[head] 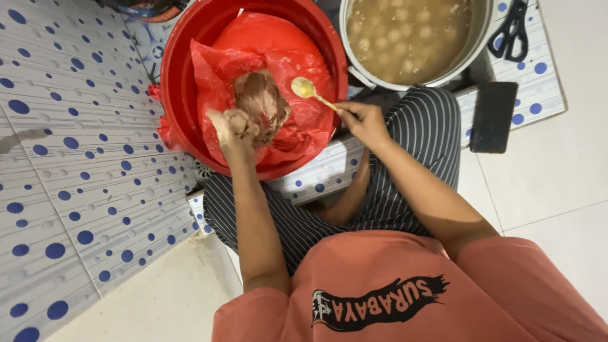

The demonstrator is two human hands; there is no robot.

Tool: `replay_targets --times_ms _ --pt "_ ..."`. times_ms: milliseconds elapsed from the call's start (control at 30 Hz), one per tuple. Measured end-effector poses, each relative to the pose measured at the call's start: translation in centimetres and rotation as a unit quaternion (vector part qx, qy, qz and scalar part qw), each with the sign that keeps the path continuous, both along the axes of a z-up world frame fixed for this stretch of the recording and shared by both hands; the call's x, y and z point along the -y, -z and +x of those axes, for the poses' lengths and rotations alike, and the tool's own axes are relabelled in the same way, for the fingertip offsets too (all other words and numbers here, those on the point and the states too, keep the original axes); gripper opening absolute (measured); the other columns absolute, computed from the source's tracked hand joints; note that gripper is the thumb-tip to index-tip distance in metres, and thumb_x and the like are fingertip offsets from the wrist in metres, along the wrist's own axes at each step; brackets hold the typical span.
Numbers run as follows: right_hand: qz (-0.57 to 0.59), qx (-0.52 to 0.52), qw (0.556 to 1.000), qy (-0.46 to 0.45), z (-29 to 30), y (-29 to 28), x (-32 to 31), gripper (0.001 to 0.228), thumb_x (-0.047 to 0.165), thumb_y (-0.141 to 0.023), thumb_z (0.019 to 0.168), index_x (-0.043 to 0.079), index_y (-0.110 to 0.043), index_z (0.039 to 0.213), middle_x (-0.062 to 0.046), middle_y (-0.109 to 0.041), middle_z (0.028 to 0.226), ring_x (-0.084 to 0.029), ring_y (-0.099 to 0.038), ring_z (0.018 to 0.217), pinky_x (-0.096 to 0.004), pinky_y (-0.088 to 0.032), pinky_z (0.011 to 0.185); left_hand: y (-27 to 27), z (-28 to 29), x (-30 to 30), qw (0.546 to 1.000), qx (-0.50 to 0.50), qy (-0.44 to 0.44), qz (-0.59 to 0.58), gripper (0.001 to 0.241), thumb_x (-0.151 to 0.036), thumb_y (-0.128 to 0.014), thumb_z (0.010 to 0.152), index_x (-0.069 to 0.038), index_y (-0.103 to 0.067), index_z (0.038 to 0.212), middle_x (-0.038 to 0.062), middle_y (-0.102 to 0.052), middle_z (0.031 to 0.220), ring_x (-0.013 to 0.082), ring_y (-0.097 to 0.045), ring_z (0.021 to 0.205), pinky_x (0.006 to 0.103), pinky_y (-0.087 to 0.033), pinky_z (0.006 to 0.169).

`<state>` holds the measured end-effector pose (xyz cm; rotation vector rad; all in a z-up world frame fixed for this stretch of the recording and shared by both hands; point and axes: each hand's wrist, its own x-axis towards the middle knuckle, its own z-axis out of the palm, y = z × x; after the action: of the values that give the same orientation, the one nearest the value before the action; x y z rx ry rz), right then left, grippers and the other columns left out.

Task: Forming meatballs by scooping meat paste from a bowl and dropping it into a pot of water using a spoon.

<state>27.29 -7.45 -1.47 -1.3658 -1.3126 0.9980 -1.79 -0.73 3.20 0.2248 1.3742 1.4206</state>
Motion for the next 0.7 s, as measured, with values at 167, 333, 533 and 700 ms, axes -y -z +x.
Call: replay_targets --times_ms 167,333,533,700 --pt "-0.002 -0.007 1.000 0.007 0.0 -0.2 0.1 0.020 0.004 -0.071 0.094 0.012 -0.082 0.109 -0.008 -0.068 0.058 -0.016 -0.065 0.058 -0.026 -0.048 0.059 -1.7 1.4 1.3 0.996 0.044 0.010 0.074 0.021 0.005 -0.075 0.085 -0.003 -0.060 0.074 0.011 -0.036 0.051 0.0263 -0.036 0.038 0.0344 -0.026 0.032" --pt "-0.009 -0.006 1.000 0.016 0.1 -0.8 0.1 0.020 0.006 -0.071 0.094 0.014 -0.082 0.108 -0.006 -0.068 0.057 -0.015 -0.064 0.056 -0.026 -0.048 0.058 -1.0 2.2 2.0 0.993 -0.100 0.024 0.050 0.038 0.015 -0.087 0.076 -0.009 -0.058 0.077 0.010 -0.048 0.051 0.0216 -0.049 0.033 0.0331 -0.042 0.029" --pt "-0.010 -0.007 0.999 0.033 0.6 -0.3 0.5 0.019 0.005 -0.072 0.094 0.013 -0.082 0.108 -0.007 -0.068 0.057 -0.015 -0.065 0.057 -0.026 -0.050 0.058 3.1 1.4 1.1 0.982 -0.106 0.048 0.151 0.021 0.011 -0.062 0.092 0.000 -0.059 0.074 0.007 -0.058 0.071 0.0117 -0.047 0.054 0.0234 -0.050 0.052" --pt "0.008 0.003 1.000 0.010 1.4 0.8 0.7 0.018 0.007 -0.072 0.096 0.012 -0.082 0.109 -0.008 -0.067 0.058 -0.015 -0.064 0.058 -0.028 -0.051 0.059 2.0 2.3 2.9 0.823 -0.530 0.091 0.184 0.042 -0.020 -0.068 0.090 -0.006 -0.038 0.116 0.011 -0.051 0.095 0.0243 -0.059 0.074 0.0307 -0.053 0.063"
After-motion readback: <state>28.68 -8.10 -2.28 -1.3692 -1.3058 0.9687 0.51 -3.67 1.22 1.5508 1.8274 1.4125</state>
